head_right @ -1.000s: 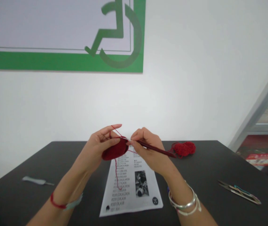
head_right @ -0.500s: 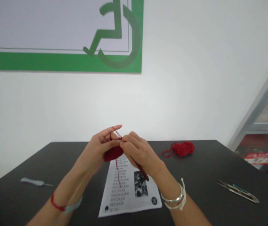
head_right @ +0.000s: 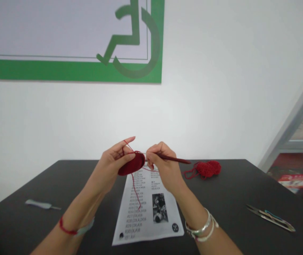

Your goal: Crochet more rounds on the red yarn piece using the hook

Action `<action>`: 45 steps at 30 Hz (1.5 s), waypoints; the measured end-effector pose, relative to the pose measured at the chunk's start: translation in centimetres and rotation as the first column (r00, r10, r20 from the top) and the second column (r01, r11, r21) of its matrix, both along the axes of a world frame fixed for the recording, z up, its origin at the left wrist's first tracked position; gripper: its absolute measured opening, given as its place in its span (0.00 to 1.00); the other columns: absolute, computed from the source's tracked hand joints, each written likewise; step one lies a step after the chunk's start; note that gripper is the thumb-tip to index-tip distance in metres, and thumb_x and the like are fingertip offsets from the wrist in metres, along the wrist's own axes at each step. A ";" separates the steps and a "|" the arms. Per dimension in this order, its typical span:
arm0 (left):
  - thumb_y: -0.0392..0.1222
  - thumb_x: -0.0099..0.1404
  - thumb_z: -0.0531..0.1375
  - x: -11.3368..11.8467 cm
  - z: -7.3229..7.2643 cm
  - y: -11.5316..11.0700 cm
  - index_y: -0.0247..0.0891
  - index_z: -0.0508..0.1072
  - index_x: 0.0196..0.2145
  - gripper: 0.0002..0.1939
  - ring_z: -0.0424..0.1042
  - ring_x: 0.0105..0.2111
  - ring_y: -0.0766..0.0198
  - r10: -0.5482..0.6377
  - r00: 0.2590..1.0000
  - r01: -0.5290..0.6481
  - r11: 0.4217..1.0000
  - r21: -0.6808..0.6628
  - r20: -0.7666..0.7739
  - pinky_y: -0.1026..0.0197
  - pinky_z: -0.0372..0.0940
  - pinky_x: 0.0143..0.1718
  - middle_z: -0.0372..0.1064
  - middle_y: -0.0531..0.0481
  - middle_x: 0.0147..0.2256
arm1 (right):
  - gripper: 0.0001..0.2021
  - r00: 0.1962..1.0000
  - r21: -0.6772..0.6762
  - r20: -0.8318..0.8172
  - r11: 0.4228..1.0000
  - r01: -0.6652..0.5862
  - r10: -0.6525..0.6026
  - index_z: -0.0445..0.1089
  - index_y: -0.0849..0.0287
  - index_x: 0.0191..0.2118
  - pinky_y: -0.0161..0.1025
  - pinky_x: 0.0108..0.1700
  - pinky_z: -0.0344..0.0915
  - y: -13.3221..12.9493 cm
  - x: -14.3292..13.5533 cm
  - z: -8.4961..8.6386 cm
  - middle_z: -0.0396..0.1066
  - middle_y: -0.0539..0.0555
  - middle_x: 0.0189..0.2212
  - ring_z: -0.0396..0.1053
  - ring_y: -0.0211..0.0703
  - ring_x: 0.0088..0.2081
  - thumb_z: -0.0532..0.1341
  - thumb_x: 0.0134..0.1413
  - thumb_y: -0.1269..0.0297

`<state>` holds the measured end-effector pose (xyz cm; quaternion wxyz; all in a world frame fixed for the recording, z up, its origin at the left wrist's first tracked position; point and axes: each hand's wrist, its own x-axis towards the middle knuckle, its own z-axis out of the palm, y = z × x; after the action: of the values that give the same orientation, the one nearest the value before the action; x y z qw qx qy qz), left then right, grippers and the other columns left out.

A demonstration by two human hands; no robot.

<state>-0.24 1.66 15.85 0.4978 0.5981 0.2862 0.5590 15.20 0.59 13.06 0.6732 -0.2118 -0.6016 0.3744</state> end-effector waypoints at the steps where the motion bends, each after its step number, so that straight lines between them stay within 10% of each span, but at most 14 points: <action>1: 0.34 0.55 0.64 -0.1 0.0 0.1 0.35 0.72 0.51 0.24 0.62 0.24 0.71 0.008 1.000 -0.008 1.000 0.018 -0.022 0.66 0.56 0.27 0.65 0.57 0.23 | 0.06 0.997 0.027 0.062 0.999 0.044 -0.045 0.63 0.56 0.29 0.34 0.23 0.54 -0.2 0.3 0.1 0.62 0.46 0.24 0.57 0.33 0.22 0.59 0.54 0.71; 7: 0.35 0.57 0.62 -0.7 0.1 0.3 0.37 0.75 0.45 0.16 0.64 0.26 0.69 0.089 0.979 -0.063 0.988 0.142 -0.184 0.64 0.58 0.31 0.67 0.56 0.24 | 0.06 0.891 0.215 0.401 0.967 0.135 -0.214 0.65 0.56 0.31 0.34 0.26 0.55 -1.9 1.7 1.0 0.66 0.48 0.29 0.59 0.33 0.26 0.59 0.56 0.73; 14: 0.34 0.53 0.65 -0.4 0.1 -0.2 0.36 0.73 0.48 0.22 0.65 0.24 0.70 -0.108 0.989 0.109 0.994 0.003 -0.101 0.65 0.58 0.28 0.69 0.56 0.25 | 0.06 0.981 -0.030 0.065 0.983 -0.183 0.185 0.62 0.56 0.28 0.31 0.19 0.55 -0.3 1.5 0.7 0.65 0.46 0.23 0.58 0.32 0.19 0.60 0.53 0.70; 17: 0.34 0.52 0.66 0.3 -0.2 -0.3 0.36 0.71 0.50 0.26 0.65 0.24 0.71 -0.122 0.992 0.122 0.991 -0.061 0.011 0.67 0.57 0.27 0.68 0.57 0.24 | 0.05 0.993 0.104 0.118 0.995 0.002 -0.014 0.61 0.55 0.30 0.31 0.19 0.55 0.4 0.3 -0.4 0.64 0.46 0.24 0.56 0.32 0.19 0.57 0.56 0.70; 20: 0.34 0.51 0.67 0.8 -0.5 -0.3 0.35 0.71 0.50 0.27 0.63 0.22 0.74 -0.125 0.983 0.142 0.981 -0.128 0.132 0.69 0.56 0.26 0.67 0.58 0.23 | 0.06 0.789 0.564 0.270 0.755 0.336 -0.552 0.64 0.55 0.33 0.36 0.27 0.62 0.9 -0.7 -1.9 0.67 0.51 0.29 0.64 0.38 0.28 0.58 0.55 0.74; 23: 0.33 0.51 0.68 0.6 -0.7 0.2 0.35 0.74 0.47 0.23 0.64 0.22 0.75 -0.219 0.953 0.261 0.944 -0.201 0.207 0.71 0.56 0.25 0.67 0.57 0.24 | 0.11 0.680 0.818 0.125 0.463 0.342 -0.723 0.64 0.53 0.36 0.36 0.28 0.63 1.3 -0.9 -2.5 0.68 0.52 0.32 0.64 0.39 0.29 0.59 0.53 0.79; 25: 0.33 0.51 0.68 0.2 -0.8 0.6 0.35 0.74 0.46 0.23 0.63 0.21 0.77 -0.265 0.938 0.314 0.922 -0.228 0.223 0.72 0.55 0.24 0.67 0.57 0.24 | 0.10 0.797 0.734 0.168 0.614 0.292 -0.580 0.64 0.53 0.35 0.35 0.28 0.63 1.4 -0.6 -2.2 0.68 0.51 0.31 0.65 0.37 0.29 0.58 0.54 0.78; 27: 0.32 0.50 0.68 -0.3 -0.8 1.0 0.35 0.74 0.46 0.23 0.62 0.20 0.77 -0.287 0.933 0.336 0.910 -0.241 0.216 0.72 0.54 0.22 0.67 0.57 0.24 | 0.08 0.934 0.429 0.209 0.886 0.177 -0.288 0.64 0.53 0.35 0.33 0.25 0.62 1.3 0.0 -1.4 0.67 0.49 0.30 0.64 0.35 0.26 0.58 0.56 0.75; 29: 0.32 0.51 0.68 -0.7 -0.7 1.1 0.35 0.73 0.47 0.24 0.62 0.20 0.77 -0.301 0.932 0.343 0.913 -0.223 0.201 0.72 0.55 0.22 0.67 0.57 0.24 | 0.06 0.990 0.230 0.136 0.973 -0.002 -0.030 0.64 0.54 0.32 0.31 0.21 0.59 1.0 0.7 -0.6 0.66 0.47 0.28 0.61 0.32 0.22 0.60 0.56 0.73; 45: 0.31 0.49 0.67 -2.6 0.6 1.0 0.35 0.78 0.39 0.17 0.65 0.23 0.73 -0.512 0.859 0.488 0.830 -0.270 -0.020 0.70 0.56 0.23 0.69 0.54 0.27 | 0.06 0.961 -0.019 0.193 0.980 -0.200 0.199 0.70 0.58 0.27 0.30 0.22 0.58 -1.2 3.7 1.5 0.71 0.50 0.29 0.63 0.30 0.23 0.67 0.48 0.74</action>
<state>-2.86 2.71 16.45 0.6859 0.6078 0.2118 0.3395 18.87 -0.58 14.55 0.5702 -0.1853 -0.6827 0.4175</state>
